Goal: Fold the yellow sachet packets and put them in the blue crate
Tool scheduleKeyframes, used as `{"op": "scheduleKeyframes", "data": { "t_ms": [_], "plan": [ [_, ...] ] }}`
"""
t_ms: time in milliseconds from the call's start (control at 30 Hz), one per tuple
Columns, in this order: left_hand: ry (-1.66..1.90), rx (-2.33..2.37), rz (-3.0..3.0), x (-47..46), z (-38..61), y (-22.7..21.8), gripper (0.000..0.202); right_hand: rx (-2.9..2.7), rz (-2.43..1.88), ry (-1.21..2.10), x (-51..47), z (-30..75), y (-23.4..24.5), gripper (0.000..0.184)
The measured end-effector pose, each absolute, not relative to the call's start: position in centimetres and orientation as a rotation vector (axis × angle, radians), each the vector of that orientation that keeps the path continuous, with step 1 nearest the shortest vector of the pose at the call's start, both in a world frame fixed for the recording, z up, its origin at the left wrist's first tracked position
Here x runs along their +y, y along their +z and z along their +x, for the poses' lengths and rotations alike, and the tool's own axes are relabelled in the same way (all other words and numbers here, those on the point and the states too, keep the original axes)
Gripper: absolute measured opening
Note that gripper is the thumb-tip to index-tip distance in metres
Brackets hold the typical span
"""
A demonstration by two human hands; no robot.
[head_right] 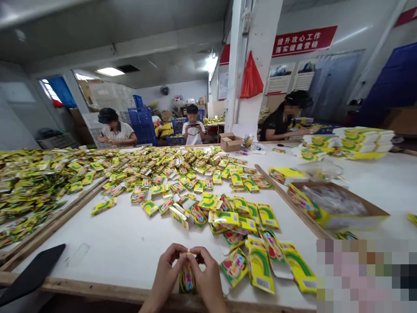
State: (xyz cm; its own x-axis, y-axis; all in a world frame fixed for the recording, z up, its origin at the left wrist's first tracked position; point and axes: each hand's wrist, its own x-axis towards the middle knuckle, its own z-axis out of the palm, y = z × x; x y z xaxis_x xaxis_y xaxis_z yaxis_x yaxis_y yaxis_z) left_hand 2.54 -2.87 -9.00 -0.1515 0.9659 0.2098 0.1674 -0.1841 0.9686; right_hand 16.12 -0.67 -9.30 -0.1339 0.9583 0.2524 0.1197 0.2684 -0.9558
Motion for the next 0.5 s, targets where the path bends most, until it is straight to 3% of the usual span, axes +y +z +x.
{"op": "scheduleKeyframes", "data": {
  "t_ms": [500],
  "plan": [
    [1.431, 1.334, 1.334, -2.7, 2.9, -9.6, 0.02, -1.532, -1.051, 0.981, -0.7, 16.3, -9.2, 0.027]
  ]
}}
